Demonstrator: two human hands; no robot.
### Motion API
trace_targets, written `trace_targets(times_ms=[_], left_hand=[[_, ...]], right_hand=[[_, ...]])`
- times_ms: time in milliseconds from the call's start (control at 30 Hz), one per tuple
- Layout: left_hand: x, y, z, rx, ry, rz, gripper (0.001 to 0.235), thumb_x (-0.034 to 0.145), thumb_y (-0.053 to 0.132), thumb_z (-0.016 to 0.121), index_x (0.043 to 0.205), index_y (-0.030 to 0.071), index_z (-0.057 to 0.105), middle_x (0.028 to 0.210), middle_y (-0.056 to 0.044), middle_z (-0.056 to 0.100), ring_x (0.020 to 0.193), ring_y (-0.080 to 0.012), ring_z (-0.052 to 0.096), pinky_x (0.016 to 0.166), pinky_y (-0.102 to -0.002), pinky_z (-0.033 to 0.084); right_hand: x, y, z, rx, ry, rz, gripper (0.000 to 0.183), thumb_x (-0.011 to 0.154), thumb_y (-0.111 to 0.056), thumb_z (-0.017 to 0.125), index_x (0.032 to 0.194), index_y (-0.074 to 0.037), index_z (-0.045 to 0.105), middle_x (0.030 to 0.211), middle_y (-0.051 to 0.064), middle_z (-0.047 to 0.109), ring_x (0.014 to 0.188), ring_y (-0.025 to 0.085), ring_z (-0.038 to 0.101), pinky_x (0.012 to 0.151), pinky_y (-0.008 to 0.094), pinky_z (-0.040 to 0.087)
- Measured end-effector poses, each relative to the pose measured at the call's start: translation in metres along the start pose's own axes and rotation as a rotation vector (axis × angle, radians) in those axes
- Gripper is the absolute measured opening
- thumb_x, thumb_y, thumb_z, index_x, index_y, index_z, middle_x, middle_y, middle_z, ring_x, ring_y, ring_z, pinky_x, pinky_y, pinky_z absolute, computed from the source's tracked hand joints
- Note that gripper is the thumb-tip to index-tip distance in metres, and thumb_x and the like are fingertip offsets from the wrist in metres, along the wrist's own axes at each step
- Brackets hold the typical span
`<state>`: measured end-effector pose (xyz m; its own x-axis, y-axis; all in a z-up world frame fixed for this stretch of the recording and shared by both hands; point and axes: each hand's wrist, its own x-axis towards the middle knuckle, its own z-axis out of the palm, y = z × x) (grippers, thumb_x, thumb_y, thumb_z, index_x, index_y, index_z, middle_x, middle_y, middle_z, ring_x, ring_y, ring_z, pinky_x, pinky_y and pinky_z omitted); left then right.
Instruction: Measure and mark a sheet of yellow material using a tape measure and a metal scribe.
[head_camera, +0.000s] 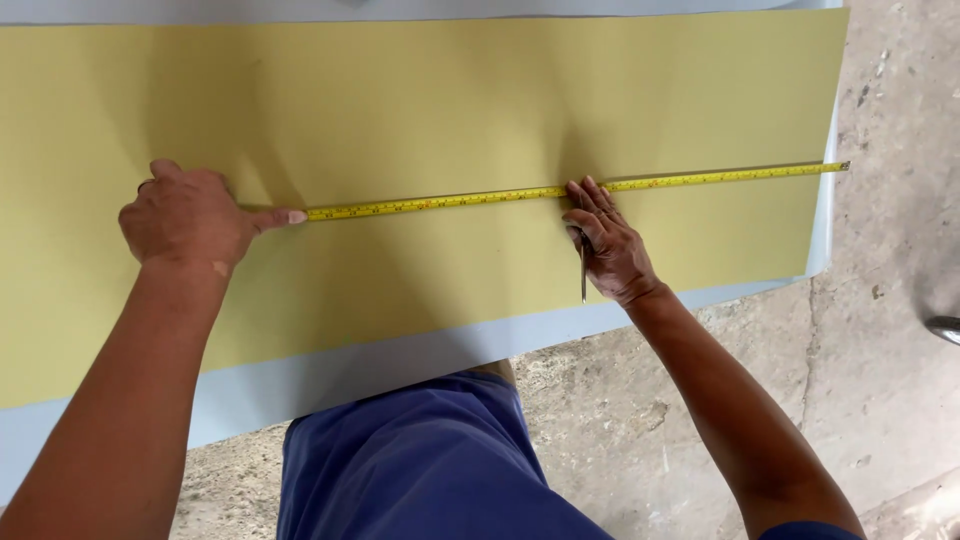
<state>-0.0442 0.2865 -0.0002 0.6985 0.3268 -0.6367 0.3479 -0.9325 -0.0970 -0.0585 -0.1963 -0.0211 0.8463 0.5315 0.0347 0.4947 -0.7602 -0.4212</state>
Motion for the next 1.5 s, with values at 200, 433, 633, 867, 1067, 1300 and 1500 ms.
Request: trace_targets(times_ms=[200, 433, 633, 867, 1067, 1300, 1500], left_hand=[[-0.004, 0.001, -0.008, -0.006, -0.025, -0.011, 0.097, 0.056, 0.091, 0.079, 0.093, 0.002, 0.077, 0.117, -0.018, 0.056, 0.095, -0.0362, 0.067, 0.075, -0.049, 0.056], [0.003, 0.0, 0.003, 0.004, 0.033, 0.017, 0.096, 0.056, 0.092, 0.079, 0.093, 0.003, 0.077, 0.115, -0.019, 0.057, 0.096, -0.0369, 0.066, 0.075, -0.049, 0.055], [0.003, 0.006, -0.005, 0.029, -0.015, -0.019, 0.096, 0.053, 0.091, 0.08, 0.091, 0.003, 0.077, 0.113, -0.018, 0.056, 0.09, -0.0362, 0.068, 0.071, -0.048, 0.057], [0.006, 0.004, 0.0, 0.063, -0.019, -0.031, 0.096, 0.051, 0.091, 0.078, 0.09, 0.004, 0.077, 0.111, -0.017, 0.056, 0.088, -0.0359, 0.069, 0.07, -0.048, 0.056], [0.007, 0.006, 0.004, 0.084, -0.007, -0.032, 0.096, 0.051, 0.092, 0.077, 0.092, 0.005, 0.077, 0.112, -0.018, 0.056, 0.088, -0.0366, 0.069, 0.071, -0.048, 0.056], [0.008, 0.004, 0.006, 0.077, 0.015, -0.033, 0.092, 0.052, 0.088, 0.075, 0.088, 0.003, 0.078, 0.111, -0.017, 0.056, 0.089, -0.0361, 0.067, 0.071, -0.048, 0.056], [0.004, 0.004, 0.003, 0.049, 0.009, -0.024, 0.094, 0.053, 0.089, 0.077, 0.087, 0.002, 0.077, 0.111, -0.018, 0.056, 0.086, -0.035, 0.068, 0.069, -0.048, 0.056]], right_hand=[[0.001, 0.002, 0.001, 0.032, -0.008, -0.005, 0.021, 0.099, -0.002, 0.066, 0.117, -0.009, 0.056, 0.155, 0.016, 0.052, 0.15, 0.036, 0.043, 0.125, 0.044, 0.037], [-0.002, 0.004, 0.002, 0.044, 0.011, -0.007, 0.021, 0.1, -0.003, 0.066, 0.118, -0.008, 0.058, 0.157, 0.014, 0.051, 0.151, 0.034, 0.042, 0.126, 0.046, 0.036], [0.01, -0.017, -0.017, 0.088, -0.006, 0.021, 0.024, 0.101, -0.003, 0.065, 0.125, -0.009, 0.061, 0.155, 0.013, 0.052, 0.151, 0.033, 0.042, 0.125, 0.046, 0.037], [0.054, -0.031, -0.014, 0.617, 0.232, 0.392, 0.02, 0.106, -0.003, 0.067, 0.126, -0.005, 0.072, 0.116, 0.009, 0.073, 0.102, 0.014, 0.07, 0.089, 0.025, 0.056], [0.079, -0.039, -0.002, 0.76, 0.025, 0.49, 0.015, 0.098, -0.007, 0.075, 0.113, -0.002, 0.076, 0.103, 0.007, 0.075, 0.091, 0.01, 0.066, 0.077, 0.025, 0.055], [0.082, -0.035, 0.014, 0.675, -0.016, 0.558, 0.01, 0.094, -0.012, 0.077, 0.095, -0.003, 0.073, 0.084, 0.001, 0.074, 0.079, 0.006, 0.064, 0.073, 0.024, 0.055], [0.081, -0.035, 0.015, 0.664, -0.038, 0.536, 0.008, 0.093, -0.008, 0.076, 0.096, -0.002, 0.072, 0.083, 0.002, 0.072, 0.076, 0.007, 0.062, 0.071, 0.025, 0.054]])
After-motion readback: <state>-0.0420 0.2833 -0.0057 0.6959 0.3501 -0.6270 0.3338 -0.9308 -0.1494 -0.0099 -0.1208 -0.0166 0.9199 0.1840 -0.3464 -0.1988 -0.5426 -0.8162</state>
